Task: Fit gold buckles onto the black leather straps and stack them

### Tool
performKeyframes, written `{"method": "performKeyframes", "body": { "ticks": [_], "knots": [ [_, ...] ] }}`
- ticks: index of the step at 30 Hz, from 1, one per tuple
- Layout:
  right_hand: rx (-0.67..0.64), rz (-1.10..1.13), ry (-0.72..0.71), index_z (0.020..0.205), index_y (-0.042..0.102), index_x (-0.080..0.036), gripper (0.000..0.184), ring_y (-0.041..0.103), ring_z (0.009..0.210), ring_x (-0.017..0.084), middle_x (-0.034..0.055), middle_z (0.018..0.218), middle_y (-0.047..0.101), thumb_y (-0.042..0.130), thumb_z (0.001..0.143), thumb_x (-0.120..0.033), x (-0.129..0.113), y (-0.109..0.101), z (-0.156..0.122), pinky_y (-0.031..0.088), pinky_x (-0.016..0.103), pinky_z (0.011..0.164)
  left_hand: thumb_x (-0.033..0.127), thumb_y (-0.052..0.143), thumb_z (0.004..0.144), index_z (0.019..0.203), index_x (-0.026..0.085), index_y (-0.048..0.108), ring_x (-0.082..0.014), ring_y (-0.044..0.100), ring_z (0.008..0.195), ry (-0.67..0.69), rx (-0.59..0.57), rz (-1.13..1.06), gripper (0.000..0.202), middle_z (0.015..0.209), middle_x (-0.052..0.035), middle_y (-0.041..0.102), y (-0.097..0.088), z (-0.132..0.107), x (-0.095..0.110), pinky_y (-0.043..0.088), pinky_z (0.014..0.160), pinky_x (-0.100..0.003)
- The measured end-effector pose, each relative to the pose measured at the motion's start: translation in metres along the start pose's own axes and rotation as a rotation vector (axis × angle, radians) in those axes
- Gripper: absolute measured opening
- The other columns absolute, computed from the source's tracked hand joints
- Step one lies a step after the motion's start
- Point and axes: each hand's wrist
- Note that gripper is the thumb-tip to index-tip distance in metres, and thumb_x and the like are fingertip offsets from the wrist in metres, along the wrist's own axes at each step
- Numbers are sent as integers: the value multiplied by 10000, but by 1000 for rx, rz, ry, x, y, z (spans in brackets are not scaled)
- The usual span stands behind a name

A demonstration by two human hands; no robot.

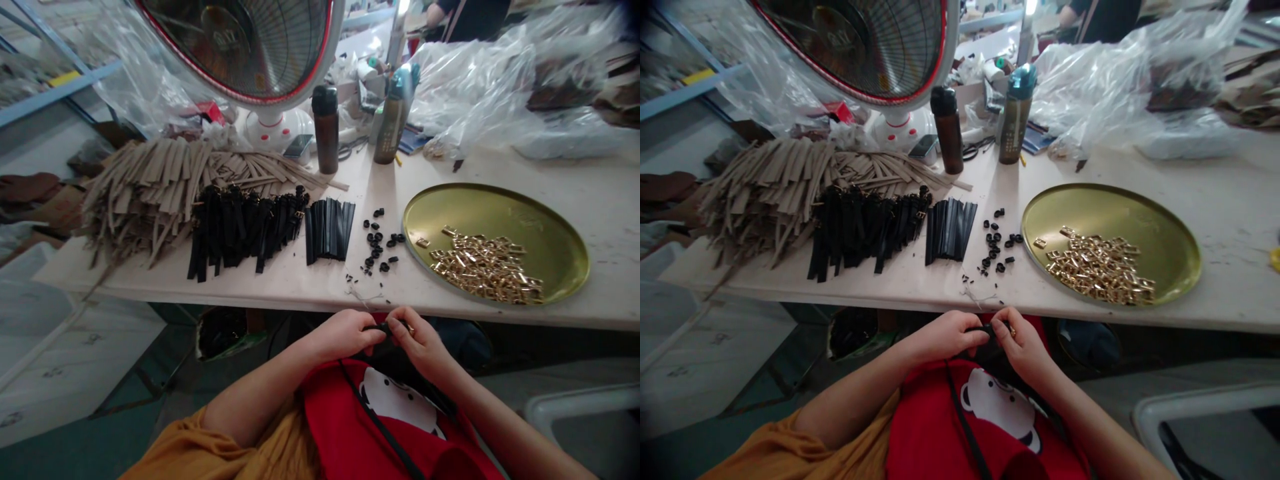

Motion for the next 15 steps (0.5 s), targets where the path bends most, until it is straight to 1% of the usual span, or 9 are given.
{"method": "performKeyframes", "body": {
  "ticks": [3,5,7,10,12,15],
  "knots": [
    [40,-38,-5,742,461,-210,267,442,542,129,-9,618,480,411,837,-455,3,1,-1,364,249,489,348,428,810,725,129,616,-106,532,557,-12,17,11,300,626,-7,630,7,5,0,351,520,-198],
    [63,-23,11,742,455,-212,266,438,533,129,-18,599,467,413,835,-457,4,3,-1,363,250,491,345,424,807,716,130,616,-115,540,562,-14,34,39,303,630,-16,635,10,8,-1,356,522,-204],
    [64,13,43,744,446,-215,273,423,503,125,-32,560,439,408,834,-469,5,4,-1,352,249,473,343,419,803,715,128,615,-124,546,569,-11,45,69,305,643,-28,638,10,10,-3,358,523,-211],
    [38,22,56,763,454,-214,274,423,484,126,-39,537,430,401,835,-473,4,4,-1,348,249,458,343,410,801,718,125,615,-125,545,568,-1,8,64,310,644,-29,635,6,9,-6,355,519,-210],
    [23,-11,27,798,471,-211,260,461,517,136,-23,577,477,406,837,-460,3,3,-1,375,256,484,344,389,811,739,127,615,-119,547,575,4,-19,21,322,658,-23,637,3,7,-8,357,524,-203],
    [14,-82,-27,875,486,-207,229,541,648,165,23,730,570,404,845,-418,3,-1,-3,431,282,587,332,373,823,755,128,613,-116,555,603,12,-42,-13,323,689,-20,645,4,5,-7,369,555,-200]
  ]
}}
Point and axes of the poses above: each hand's wrist, its own z-axis towards the middle knuckle, its own y-axis out of the palm, x = y × z
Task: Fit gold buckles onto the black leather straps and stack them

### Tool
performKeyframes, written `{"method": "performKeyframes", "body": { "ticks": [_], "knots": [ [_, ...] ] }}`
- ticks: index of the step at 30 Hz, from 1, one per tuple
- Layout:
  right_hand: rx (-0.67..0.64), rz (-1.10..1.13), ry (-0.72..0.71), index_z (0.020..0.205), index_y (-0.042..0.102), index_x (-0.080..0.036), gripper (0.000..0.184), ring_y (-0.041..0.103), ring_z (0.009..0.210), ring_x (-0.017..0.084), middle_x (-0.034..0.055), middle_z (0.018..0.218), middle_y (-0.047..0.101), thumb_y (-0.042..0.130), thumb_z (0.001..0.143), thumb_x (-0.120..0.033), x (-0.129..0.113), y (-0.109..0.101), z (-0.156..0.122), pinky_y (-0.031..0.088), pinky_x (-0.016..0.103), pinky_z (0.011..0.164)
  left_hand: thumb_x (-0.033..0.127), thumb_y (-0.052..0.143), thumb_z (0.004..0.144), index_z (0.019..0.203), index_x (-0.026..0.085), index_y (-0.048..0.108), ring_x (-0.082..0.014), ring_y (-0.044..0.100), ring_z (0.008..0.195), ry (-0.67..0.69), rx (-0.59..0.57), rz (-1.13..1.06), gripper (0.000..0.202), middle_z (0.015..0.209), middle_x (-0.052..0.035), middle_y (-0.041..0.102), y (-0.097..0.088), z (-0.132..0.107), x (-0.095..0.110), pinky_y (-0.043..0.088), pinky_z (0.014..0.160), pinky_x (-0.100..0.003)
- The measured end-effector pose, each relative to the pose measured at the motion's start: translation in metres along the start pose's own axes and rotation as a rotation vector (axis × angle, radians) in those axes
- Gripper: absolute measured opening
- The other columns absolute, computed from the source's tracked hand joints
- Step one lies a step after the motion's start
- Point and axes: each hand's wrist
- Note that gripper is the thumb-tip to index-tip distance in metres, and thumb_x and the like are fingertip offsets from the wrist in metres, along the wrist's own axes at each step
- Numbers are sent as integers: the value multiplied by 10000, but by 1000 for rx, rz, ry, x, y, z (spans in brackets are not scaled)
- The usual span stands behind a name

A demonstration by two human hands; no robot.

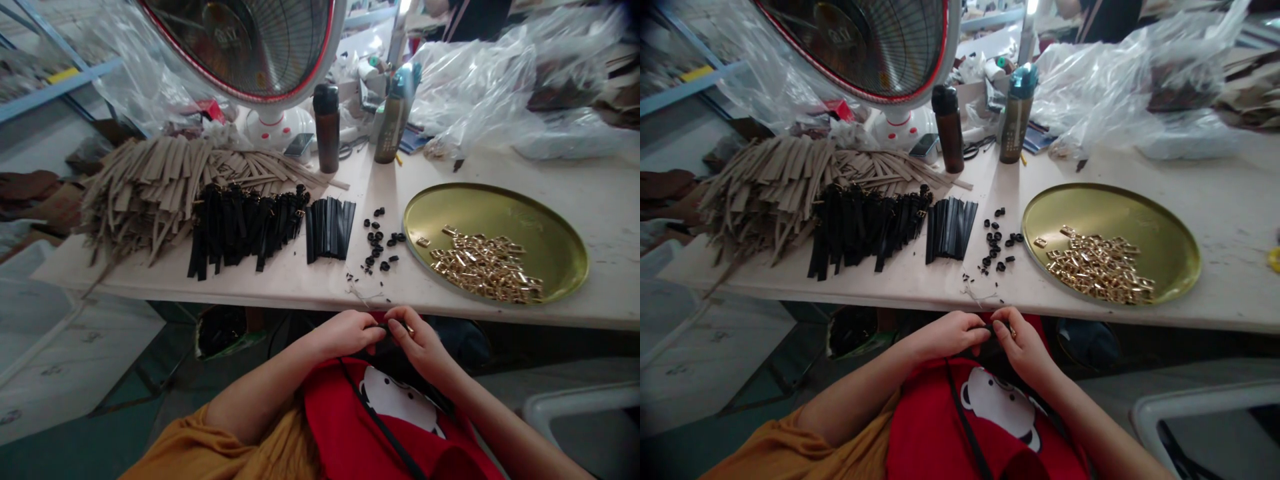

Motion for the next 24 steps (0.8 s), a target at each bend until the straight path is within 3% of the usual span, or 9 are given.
{"method": "performKeyframes", "body": {
  "ticks": [6,9,12,15,19,24],
  "knots": [
    [-91,-53,-87,940,508,-217,187,567,836,192,49,891,610,415,847,-351,-1,-6,0,435,317,735,266,375,820,735,130,602,-117,539,584,14,27,55,278,687,-21,633,8,2,3,372,588,-216],
    [-122,55,-15,957,499,-215,223,550,671,152,25,827,592,416,843,-388,-1,-7,4,439,279,602,285,384,821,741,134,601,-118,535,586,30,49,32,277,682,-18,624,6,0,6,372,585,-217],
    [-90,149,75,847,475,-207,254,445,514,111,-27,630,497,427,830,-456,-2,-9,8,371,237,472,348,410,817,735,132,590,-105,507,541,10,48,-55,293,663,-14,605,-2,-5,10,363,531,-212],
    [-73,228,127,728,427,-209,313,381,484,93,-61,537,392,459,801,-512,-8,-12,9,312,217,445,381,388,836,735,118,567,-86,502,510,-19,-42,-327,334,680,-28,603,-11,-11,12,391,534,-214],
    [-179,435,216,714,406,-208,352,285,430,64,-83,503,328,445,797,-548,-19,-15,8,213,197,407,415,497,795,863,115,561,-94,565,569,-49,-156,-774,315,750,-45,627,-15,-8,7,450,624,-260],
    [-144,457,230,699,401,-205,374,284,442,62,-81,522,320,486,765,-563,-20,-11,7,210,188,408,406,627,691,774,117,526,-106,575,580,-8,35,-774,317,685,-18,611,-1,4,-5,450,578,-239]
  ]
}}
Point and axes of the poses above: each hand's wrist, its own z-axis towards the middle knuckle, its own y-axis out of the palm, x = y × z
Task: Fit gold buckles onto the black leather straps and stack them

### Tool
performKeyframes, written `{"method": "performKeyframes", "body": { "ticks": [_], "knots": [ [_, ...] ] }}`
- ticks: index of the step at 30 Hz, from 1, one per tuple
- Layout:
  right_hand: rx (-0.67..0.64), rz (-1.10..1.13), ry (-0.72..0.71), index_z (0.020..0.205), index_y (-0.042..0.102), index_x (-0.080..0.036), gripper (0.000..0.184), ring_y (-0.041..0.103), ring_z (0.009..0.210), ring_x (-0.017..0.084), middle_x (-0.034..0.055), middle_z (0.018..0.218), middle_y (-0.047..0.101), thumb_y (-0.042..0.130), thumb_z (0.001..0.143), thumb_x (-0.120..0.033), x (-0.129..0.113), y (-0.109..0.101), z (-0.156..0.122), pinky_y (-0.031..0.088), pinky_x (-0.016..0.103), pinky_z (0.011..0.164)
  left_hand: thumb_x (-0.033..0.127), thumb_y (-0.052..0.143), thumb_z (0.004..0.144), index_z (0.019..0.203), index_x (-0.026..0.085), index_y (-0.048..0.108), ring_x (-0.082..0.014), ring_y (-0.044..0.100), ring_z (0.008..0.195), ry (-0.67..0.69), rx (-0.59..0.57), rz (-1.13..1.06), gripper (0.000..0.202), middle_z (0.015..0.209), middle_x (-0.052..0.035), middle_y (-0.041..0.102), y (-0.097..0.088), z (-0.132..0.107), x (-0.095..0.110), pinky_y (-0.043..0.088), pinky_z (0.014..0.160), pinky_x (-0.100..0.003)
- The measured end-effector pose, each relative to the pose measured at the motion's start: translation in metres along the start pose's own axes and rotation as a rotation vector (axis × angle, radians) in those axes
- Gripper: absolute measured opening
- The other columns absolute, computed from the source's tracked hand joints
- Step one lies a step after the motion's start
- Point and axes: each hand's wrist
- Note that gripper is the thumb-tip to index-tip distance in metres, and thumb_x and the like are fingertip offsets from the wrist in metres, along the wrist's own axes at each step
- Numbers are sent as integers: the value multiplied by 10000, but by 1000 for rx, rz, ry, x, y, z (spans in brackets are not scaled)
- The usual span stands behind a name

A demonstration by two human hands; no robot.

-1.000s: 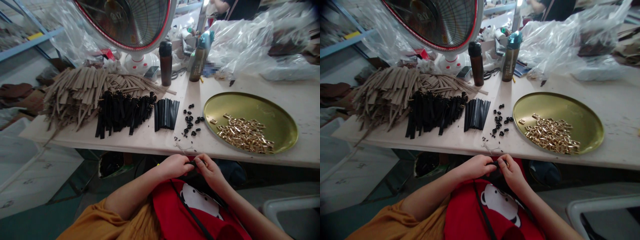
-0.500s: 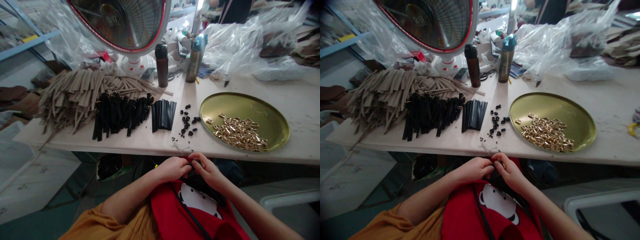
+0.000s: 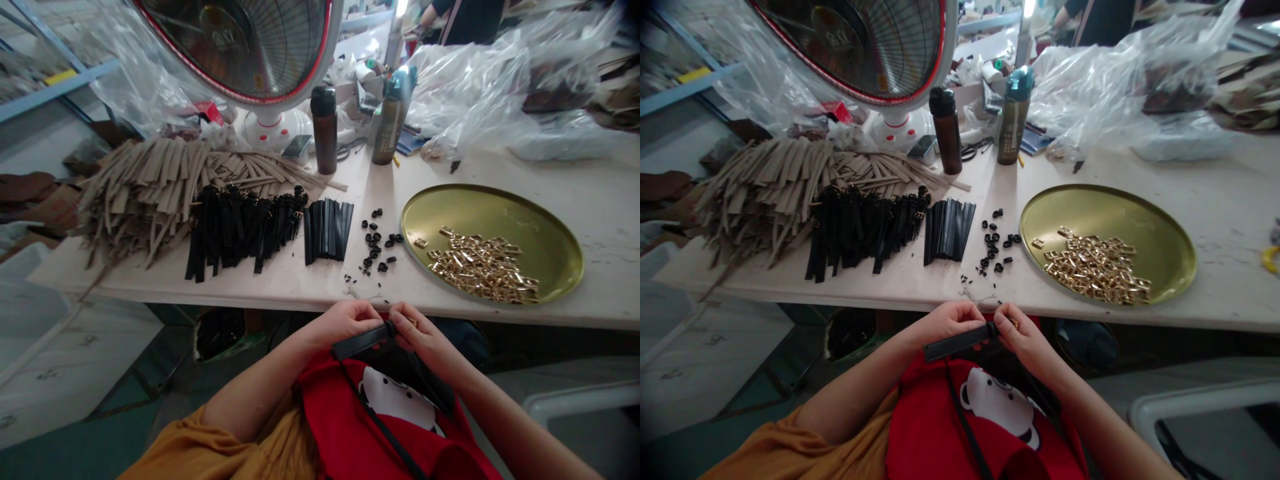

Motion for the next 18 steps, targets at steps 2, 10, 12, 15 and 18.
{"method": "performKeyframes", "body": {
  "ticks": [2,10,12,15,18],
  "knots": [
    [28,-49,-42,703,406,-206,363,303,467,71,-75,544,325,493,765,-553,4,0,0,238,192,421,405,596,708,739,123,514,-115,573,577,50,55,69,295,656,-13,598,2,3,-7,441,557,-235],
    [116,-175,-155,729,419,-214,303,346,512,100,-53,583,365,448,809,-505,15,-2,-2,286,217,454,413,547,747,737,138,509,-100,541,564,120,180,90,277,619,9,570,12,3,-18,400,540,-205],
    [142,-162,-152,723,420,-214,304,340,505,98,-54,571,363,454,806,-504,11,1,-1,276,212,447,431,561,738,757,136,504,-95,540,563,124,188,-33,301,651,0,584,15,2,-18,407,554,-209],
    [133,-96,-86,713,417,-214,323,315,485,89,-63,559,331,462,791,-524,4,5,1,252,200,426,442,585,720,787,126,527,-90,531,569,170,210,-90,329,651,0,574,14,0,-15,406,576,-211],
    [77,-54,-26,709,414,-213,331,299,475,82,-69,565,307,477,776,-531,1,5,1,250,193,420,408,583,731,811,119,578,-105,533,643,235,218,85,300,689,-10,579,9,-3,-11,405,621,-212]
  ]
}}
Point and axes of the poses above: each hand's wrist, its own z-axis towards the middle knuckle, its own y-axis out of the palm, x = y × z
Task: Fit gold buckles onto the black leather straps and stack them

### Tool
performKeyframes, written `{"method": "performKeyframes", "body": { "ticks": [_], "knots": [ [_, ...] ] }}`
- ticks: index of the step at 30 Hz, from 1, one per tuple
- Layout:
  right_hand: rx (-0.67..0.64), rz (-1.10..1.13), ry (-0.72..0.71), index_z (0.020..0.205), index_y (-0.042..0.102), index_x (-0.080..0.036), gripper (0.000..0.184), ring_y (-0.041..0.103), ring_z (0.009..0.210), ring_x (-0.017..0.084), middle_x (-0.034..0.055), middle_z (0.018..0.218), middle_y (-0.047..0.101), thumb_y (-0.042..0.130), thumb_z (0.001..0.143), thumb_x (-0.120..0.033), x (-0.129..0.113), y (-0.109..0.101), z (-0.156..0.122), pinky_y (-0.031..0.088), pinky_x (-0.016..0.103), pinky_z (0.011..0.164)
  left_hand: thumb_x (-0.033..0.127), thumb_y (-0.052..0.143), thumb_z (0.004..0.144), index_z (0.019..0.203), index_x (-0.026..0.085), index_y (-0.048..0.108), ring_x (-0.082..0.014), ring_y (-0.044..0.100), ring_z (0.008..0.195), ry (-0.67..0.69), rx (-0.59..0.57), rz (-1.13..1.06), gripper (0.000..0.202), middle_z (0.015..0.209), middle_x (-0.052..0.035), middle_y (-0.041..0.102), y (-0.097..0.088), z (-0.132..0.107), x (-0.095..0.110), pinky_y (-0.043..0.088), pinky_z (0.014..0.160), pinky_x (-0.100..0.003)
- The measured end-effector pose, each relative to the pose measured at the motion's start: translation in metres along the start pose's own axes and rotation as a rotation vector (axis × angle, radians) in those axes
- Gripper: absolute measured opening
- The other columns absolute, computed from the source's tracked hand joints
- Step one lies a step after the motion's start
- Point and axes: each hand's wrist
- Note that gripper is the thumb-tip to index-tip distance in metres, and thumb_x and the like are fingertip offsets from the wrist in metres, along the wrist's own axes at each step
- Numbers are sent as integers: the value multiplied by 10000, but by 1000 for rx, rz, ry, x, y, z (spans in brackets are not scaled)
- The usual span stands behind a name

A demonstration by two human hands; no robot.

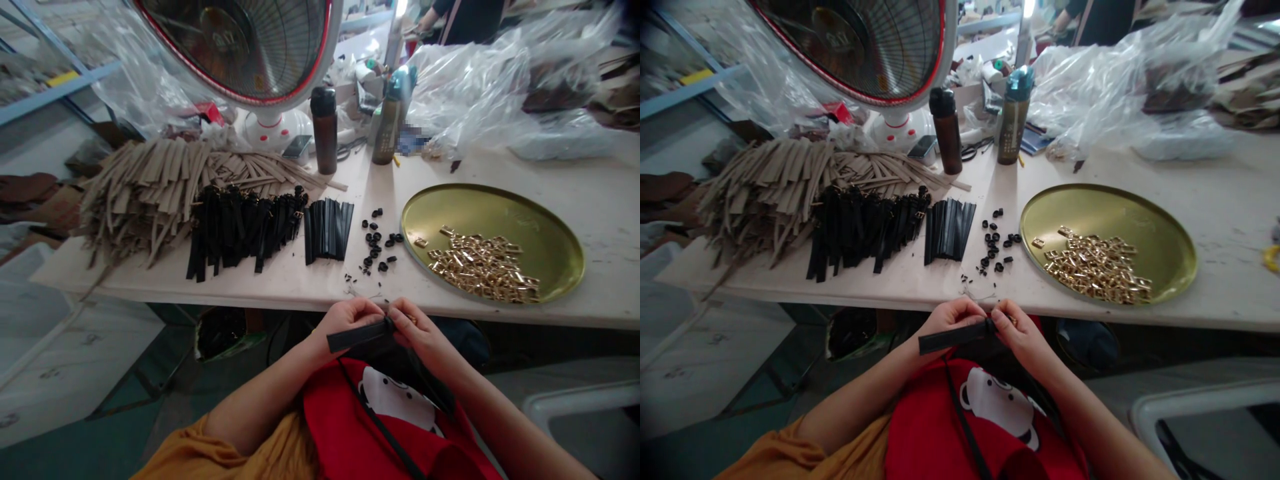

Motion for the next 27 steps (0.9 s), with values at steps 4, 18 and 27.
{"method": "performKeyframes", "body": {
  "ticks": [4,18,27],
  "knots": [
    [-30,-105,-68,696,431,-208,318,343,510,95,-58,571,350,462,793,-509,8,-3,-2,297,205,450,358,526,775,811,140,612,-121,538,715,68,-73,285,237,735,-9,598,-4,-1,0,401,671,-212],
    [252,61,-105,701,414,-217,337,321,452,82,-68,545,322,432,803,-537,3,9,2,279,189,395,353,740,586,799,117,549,-95,605,617,-254,7,-524,371,729,-28,635,17,2,0,412,548,-176],
    [273,29,-62,653,421,-218,348,375,476,103,-60,524,370,452,778,-542,-3,18,-4,339,214,442,382,751,548,703,136,467,-111,602,554,-172,17,-447,406,628,-20,635,22,2,-10,426,555,-210]
  ]
}}
Point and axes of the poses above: each hand's wrist, its own z-axis towards the middle knuckle, its own y-axis out of the palm, x = y × z
